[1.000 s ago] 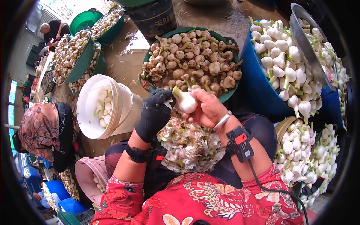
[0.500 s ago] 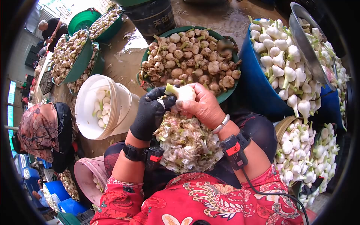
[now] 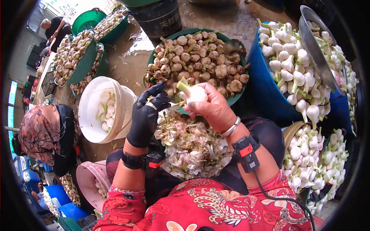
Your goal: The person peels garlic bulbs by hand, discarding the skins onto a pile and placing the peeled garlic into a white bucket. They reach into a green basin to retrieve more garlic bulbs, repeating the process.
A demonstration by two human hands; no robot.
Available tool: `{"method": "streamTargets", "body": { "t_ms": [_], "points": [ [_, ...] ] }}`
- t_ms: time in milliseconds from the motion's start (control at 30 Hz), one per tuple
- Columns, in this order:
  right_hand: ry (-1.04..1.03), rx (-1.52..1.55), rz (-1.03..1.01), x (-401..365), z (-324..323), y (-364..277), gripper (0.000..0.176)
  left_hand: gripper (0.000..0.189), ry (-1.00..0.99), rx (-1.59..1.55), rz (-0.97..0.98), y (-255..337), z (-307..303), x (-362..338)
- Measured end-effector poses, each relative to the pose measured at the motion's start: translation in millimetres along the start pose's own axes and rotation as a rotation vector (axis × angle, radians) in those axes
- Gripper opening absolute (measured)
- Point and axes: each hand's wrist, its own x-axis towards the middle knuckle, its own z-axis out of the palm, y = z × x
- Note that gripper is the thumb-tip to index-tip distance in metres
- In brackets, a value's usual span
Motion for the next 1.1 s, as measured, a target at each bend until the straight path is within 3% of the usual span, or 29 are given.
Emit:
{"method": "streamTargets", "body": {
  "t_ms": [33,67,100,167,200,233,300,333,367,400,433,467,533,600,633,700,767,800,833,900,967,1033,1067,1100],
  "points": [
    [0.066,-0.250,-0.163,4,0,7,0.047,0.039,-0.035,0.282,0.196,4,0,0],
    [0.133,-0.501,-0.327,6,0,11,0.049,0.041,0.019,-0.395,-0.193,17,10,-5],
    [0.132,-0.502,-0.327,6,1,14,0.049,0.041,-0.051,-0.488,-0.199,15,13,-8],
    [0.213,-0.977,-0.536,5,11,13,0.050,0.039,-0.098,-0.593,-0.297,16,18,-9],
    [0.179,-1.067,-0.559,9,7,18,0.062,0.036,-0.098,-0.591,-0.316,17,17,-9],
    [0.177,-1.068,-0.559,9,9,17,0.062,0.036,-0.097,-0.591,-0.315,14,15,-9],
    [0.099,-0.172,-0.270,7,14,14,0.081,0.030,-0.148,-0.098,0.000,6,10,-9],
    [0.072,-0.002,-0.113,10,6,10,0.092,0.030,-0.148,-0.099,-0.004,8,11,-10],
    [0.181,0.167,0.018,11,8,6,0.061,0.026,-0.136,-0.166,-0.125,11,12,-11],
    [0.205,0.119,0.126,14,0,7,0.042,0.022,-0.124,-0.232,-0.244,14,14,-11],
    [0.227,0.072,0.234,16,-6,11,0.026,0.022,-0.125,-0.232,-0.247,14,14,-11],
    [0.230,0.075,0.236,18,-9,17,0.026,0.020,-0.121,-0.195,-0.255,15,15,-12],
    [0.192,-0.242,-0.231,25,-1,22,0.015,0.018,-0.109,-0.158,-0.258,14,10,-8],
    [0.238,-0.682,-0.526,18,10,10,0.012,0.021,-0.276,0.553,0.477,11,-6,2],
    [0.232,-0.947,-0.680,11,17,2,0.010,0.021,-0.268,0.558,0.479,10,-12,4],
    [-0.053,-1.058,-0.889,3,26,7,0.006,0.024,-0.171,0.629,0.495,5,-21,7],
    [-0.334,-1.214,-0.456,-11,17,42,0.007,0.021,-0.106,0.728,0.539,-2,-29,7],
    [-0.480,-1.289,-0.254,-13,4,64,0.002,0.021,-0.055,0.311,0.298,-3,-36,5],
    [-0.585,-1.433,-0.002,-14,6,63,0.014,0.021,-0.009,-0.106,0.049,-3,-45,4],
    [-0.563,-1.423,0.167,-20,7,58,0.033,0.025,0.039,0.969,0.525,9,-96,8],
    [-0.603,-1.414,0.133,-22,0,58,0.045,0.026,0.405,0.316,0.194,40,-120,1],
    [-0.520,-1.319,0.111,-19,6,42,0.044,0.028,0.528,0.848,0.353,12,-177,9],
    [-0.428,-1.182,0.027,-16,5,37,0.039,0.029,0.452,0.766,0.314,22,-159,12],
    [-0.336,-1.046,-0.054,-13,3,31,0.034,0.028,0.345,0.782,0.400,23,-131,19]
  ]
}}
